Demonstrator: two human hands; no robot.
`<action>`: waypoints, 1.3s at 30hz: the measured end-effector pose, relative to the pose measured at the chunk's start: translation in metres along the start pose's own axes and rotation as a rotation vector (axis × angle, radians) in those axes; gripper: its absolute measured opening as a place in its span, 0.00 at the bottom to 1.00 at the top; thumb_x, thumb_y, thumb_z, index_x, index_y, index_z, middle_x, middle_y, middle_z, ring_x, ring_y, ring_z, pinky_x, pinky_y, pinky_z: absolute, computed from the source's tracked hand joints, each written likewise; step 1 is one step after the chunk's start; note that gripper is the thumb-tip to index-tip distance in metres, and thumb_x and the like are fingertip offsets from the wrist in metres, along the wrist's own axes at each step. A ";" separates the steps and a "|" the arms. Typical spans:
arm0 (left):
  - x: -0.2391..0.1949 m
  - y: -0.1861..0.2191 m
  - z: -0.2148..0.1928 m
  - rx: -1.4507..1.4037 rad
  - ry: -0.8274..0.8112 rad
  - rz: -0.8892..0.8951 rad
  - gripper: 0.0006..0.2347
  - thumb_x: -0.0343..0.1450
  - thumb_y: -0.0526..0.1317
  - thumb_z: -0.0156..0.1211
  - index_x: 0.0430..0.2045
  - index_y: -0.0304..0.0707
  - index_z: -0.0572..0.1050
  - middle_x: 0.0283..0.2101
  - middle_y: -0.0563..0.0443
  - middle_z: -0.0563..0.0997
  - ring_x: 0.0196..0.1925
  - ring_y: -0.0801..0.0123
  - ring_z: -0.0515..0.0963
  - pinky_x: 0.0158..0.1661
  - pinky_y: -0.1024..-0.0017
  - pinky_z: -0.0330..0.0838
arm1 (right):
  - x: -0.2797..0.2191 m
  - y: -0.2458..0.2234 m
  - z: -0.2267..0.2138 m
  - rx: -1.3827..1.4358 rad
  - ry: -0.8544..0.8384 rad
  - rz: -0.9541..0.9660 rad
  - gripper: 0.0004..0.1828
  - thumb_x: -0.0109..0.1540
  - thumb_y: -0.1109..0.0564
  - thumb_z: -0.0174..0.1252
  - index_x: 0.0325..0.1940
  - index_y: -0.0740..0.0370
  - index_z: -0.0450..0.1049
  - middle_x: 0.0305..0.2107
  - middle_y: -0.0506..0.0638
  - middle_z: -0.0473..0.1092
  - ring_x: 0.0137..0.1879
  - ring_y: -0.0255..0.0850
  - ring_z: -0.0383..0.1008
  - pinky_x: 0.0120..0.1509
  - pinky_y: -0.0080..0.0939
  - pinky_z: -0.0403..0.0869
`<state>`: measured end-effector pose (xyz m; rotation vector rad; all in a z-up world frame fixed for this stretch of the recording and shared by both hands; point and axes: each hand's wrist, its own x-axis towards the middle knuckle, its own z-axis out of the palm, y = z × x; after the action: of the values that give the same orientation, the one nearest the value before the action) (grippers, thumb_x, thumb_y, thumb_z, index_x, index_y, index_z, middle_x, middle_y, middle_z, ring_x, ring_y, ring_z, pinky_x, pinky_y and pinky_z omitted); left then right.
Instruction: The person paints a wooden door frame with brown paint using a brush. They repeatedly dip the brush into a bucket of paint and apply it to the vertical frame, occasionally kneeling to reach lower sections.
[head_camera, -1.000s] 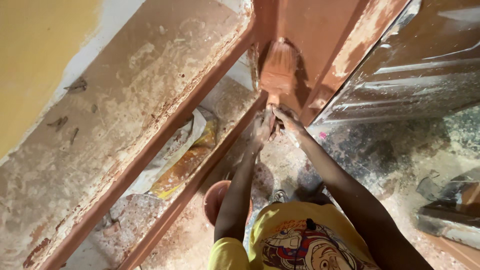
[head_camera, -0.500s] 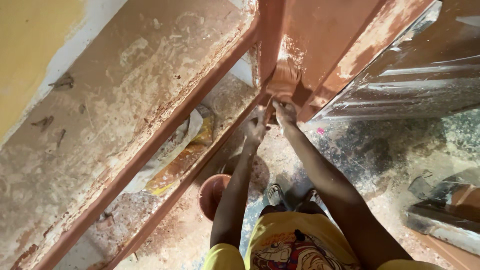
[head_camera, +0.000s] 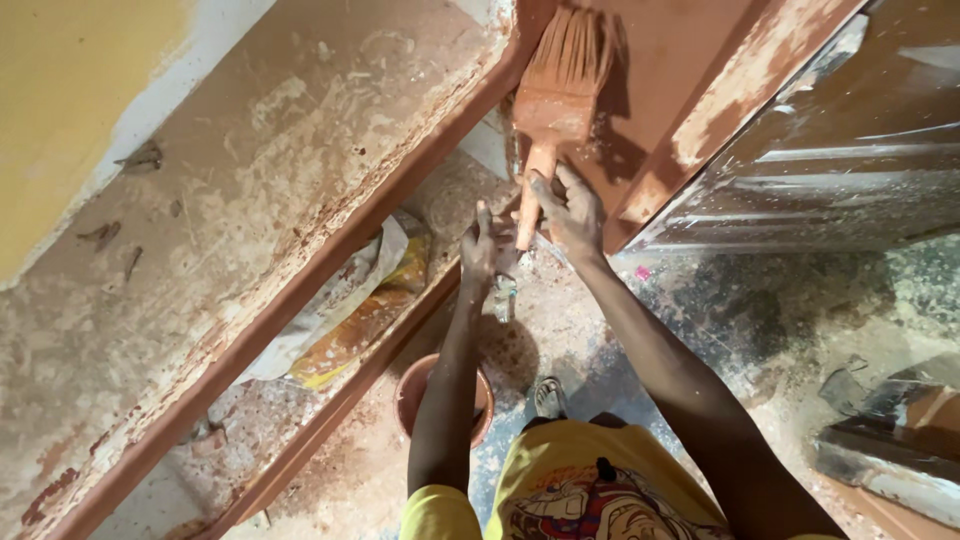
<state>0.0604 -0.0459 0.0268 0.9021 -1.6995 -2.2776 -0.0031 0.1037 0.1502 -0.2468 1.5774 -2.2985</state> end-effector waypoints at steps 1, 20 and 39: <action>0.001 0.001 0.003 -0.019 -0.010 -0.001 0.30 0.75 0.62 0.46 0.35 0.26 0.79 0.33 0.41 0.84 0.31 0.64 0.82 0.34 0.68 0.77 | 0.006 0.009 -0.008 0.001 0.039 0.020 0.23 0.66 0.53 0.61 0.63 0.62 0.69 0.46 0.49 0.76 0.46 0.37 0.80 0.44 0.46 0.86; -0.018 0.019 -0.004 -0.074 -0.082 0.004 0.26 0.78 0.56 0.46 0.39 0.24 0.77 0.36 0.37 0.84 0.34 0.60 0.85 0.35 0.66 0.81 | -0.003 -0.012 0.003 -0.397 0.093 -0.102 0.27 0.72 0.44 0.56 0.66 0.66 0.70 0.54 0.63 0.76 0.49 0.47 0.80 0.52 0.42 0.83; -0.002 -0.010 -0.006 -0.177 -0.105 0.138 0.17 0.80 0.46 0.47 0.40 0.27 0.77 0.38 0.42 0.83 0.37 0.63 0.82 0.41 0.67 0.81 | 0.009 -0.012 -0.002 -0.030 0.153 0.127 0.14 0.66 0.55 0.57 0.55 0.63 0.72 0.46 0.51 0.75 0.47 0.42 0.83 0.45 0.44 0.88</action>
<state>0.0680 -0.0467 0.0176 0.6202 -1.5159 -2.3730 -0.0143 0.1065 0.1601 0.0229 1.6505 -2.2428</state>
